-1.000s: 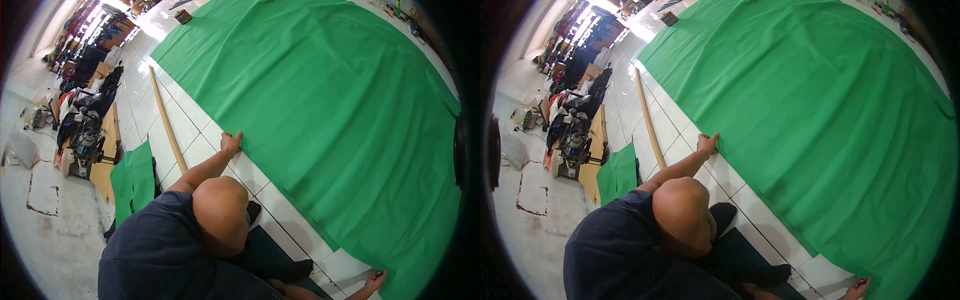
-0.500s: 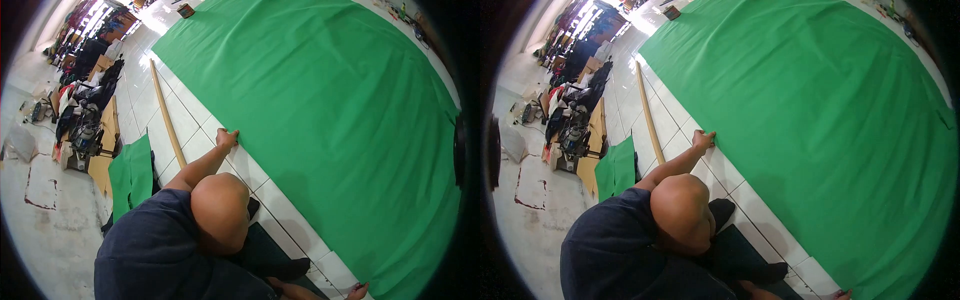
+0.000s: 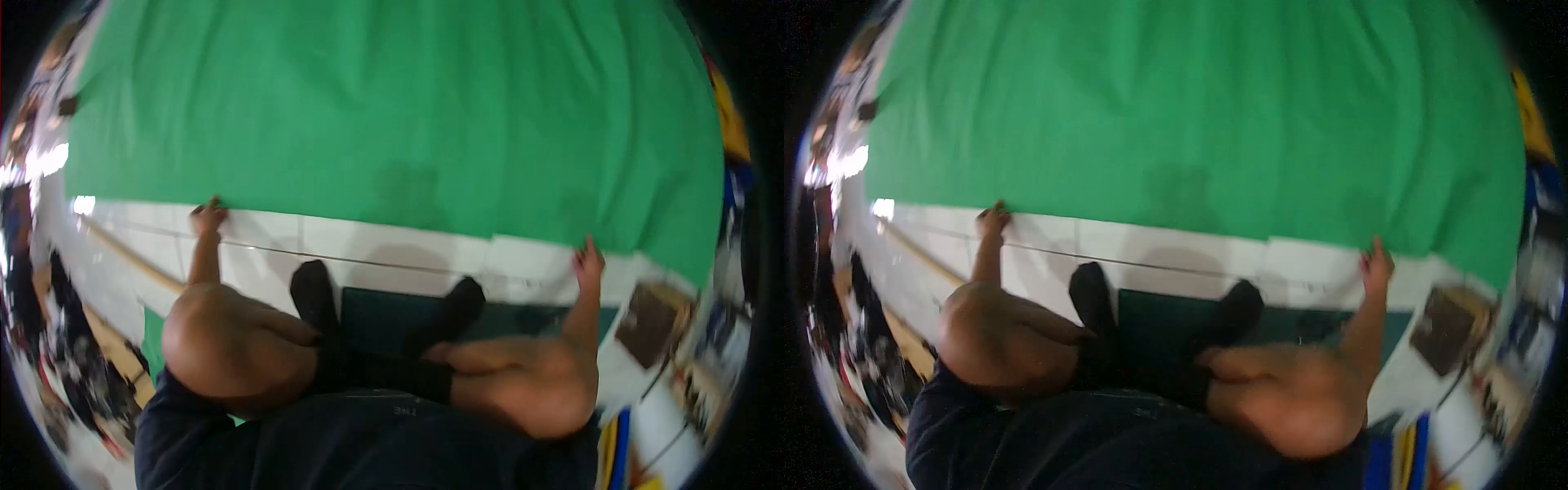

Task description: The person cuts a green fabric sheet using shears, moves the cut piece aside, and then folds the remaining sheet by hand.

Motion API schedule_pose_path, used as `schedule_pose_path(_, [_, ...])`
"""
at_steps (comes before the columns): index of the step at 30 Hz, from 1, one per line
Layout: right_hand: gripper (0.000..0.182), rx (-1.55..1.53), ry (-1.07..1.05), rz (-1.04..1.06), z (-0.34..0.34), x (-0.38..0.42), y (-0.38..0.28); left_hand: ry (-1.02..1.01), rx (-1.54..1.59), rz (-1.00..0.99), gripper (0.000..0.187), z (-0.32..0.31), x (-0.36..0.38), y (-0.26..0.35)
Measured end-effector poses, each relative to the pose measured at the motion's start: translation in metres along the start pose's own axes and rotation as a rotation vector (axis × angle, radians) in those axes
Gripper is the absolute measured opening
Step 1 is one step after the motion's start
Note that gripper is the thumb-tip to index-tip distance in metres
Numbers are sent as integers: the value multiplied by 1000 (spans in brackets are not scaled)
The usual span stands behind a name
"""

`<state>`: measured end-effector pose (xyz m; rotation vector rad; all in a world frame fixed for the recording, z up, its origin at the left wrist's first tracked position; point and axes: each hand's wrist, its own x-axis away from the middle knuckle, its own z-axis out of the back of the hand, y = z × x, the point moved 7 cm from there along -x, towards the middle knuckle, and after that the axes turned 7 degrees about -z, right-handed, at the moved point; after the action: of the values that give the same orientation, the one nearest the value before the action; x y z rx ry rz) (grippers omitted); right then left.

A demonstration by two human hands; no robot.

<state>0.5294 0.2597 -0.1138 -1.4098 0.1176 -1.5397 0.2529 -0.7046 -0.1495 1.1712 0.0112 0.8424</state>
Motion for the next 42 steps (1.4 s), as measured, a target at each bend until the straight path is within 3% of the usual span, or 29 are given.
schedule_pose_path(1, [23, -39, -20, 37, -6, 1, -1, 88, 37, 8, 31, -10, 23, 21])
schedule_pose_path(4, [30, 67, 59, 142, -8, 9, -4, 48, 56, 3, 29, -3, 10, 3])
schedule_pose_path(6, [32, 117, 85, 161, -5, 15, -1, 141, 38, 9, 29, 3, 7, 5])
schedule_pose_path(10, [30, 154, 116, 245, -4, 12, -2, 57, 33, 26, 43, -1, 7, 7])
schedule_pose_path(16, [29, 114, 126, 226, 1, 8, 4, 106, -32, 9, 38, 2, 4, 7])
schedule_pose_path(17, [27, 58, 91, 239, 2, 3, 3, 15, -113, 73, 48, 2, 2, 7])
schedule_pose_path(18, [26, -6, 39, 258, 5, -7, 6, -41, -74, 46, 57, 5, -13, -7])
schedule_pose_path(19, [26, 106, 115, 362, 14, -25, 9, 172, -298, -153, 66, 3, 16, 16])
schedule_pose_path(20, [24, 437, 247, 628, 21, -41, 7, 373, -849, -516, 76, 1, 27, 42])
schedule_pose_path(21, [26, -43, 74, 190, 7, -14, 14, 320, -772, -365, 82, -24, 79, 86])
schedule_pose_path(22, [30, 64, 23, 214, 22, -46, 27, 238, -882, -658, 81, -35, 71, 78])
schedule_pose_path(23, [37, 270, 262, 421, 9, 9, 3, 69, -958, -705, 80, -56, 83, 83])
schedule_pose_path(24, [37, 383, 434, 531, 15, 6, 3, -18, -978, -711, 81, -71, 92, 83])
schedule_pose_path(25, [44, 666, 577, 542, -2, 39, -18, -111, -999, -712, 81, -89, 100, 81])
schedule_pose_path(26, [50, 731, 594, 661, -29, 73, -39, -133, -1003, -660, 83, -97, 107, 81])
schedule_pose_path(29, [56, 944, 397, 830, -129, 153, -58, -190, -999, -556, 87, -102, 108, 76])
schedule_pose_path(31, [65, 1185, 126, 1167, -191, 183, -47, -232, -1006, -595, 87, -103, 111, 78])
schedule_pose_path(32, [65, 1180, 95, 1194, -198, 181, -44, -230, -998, -575, 89, -102, 111, 79])
schedule_pose_path(34, [68, 1388, 39, 967, -191, 157, -20, -247, -1025, -551, 89, -99, 113, 83])
schedule_pose_path(35, [68, 1383, 18, 997, -190, 153, -15, -294, -1050, -549, 90, -99, 113, 84])
schedule_pose_path(36, [62, 1355, 149, 1088, -182, 153, -17, -203, -1016, -663, 83, -92, 112, 88])
schedule_pose_path(37, [58, 1321, 277, 1174, -173, 153, -19, -177, -1012, -637, 83, -74, 109, 86])
schedule_pose_path(39, [58, 1289, 219, 1182, -161, 144, -19, 28, -748, -670, 67, -22, 99, 97])
schedule_pose_path(40, [58, 1257, 185, 1156, -153, 140, -22, 330, -739, -711, 52, 15, 94, 88])
schedule_pose_path(42, [58, 1284, 214, 1237, -142, 143, -30, 508, -841, -318, 51, 87, 87, 52])
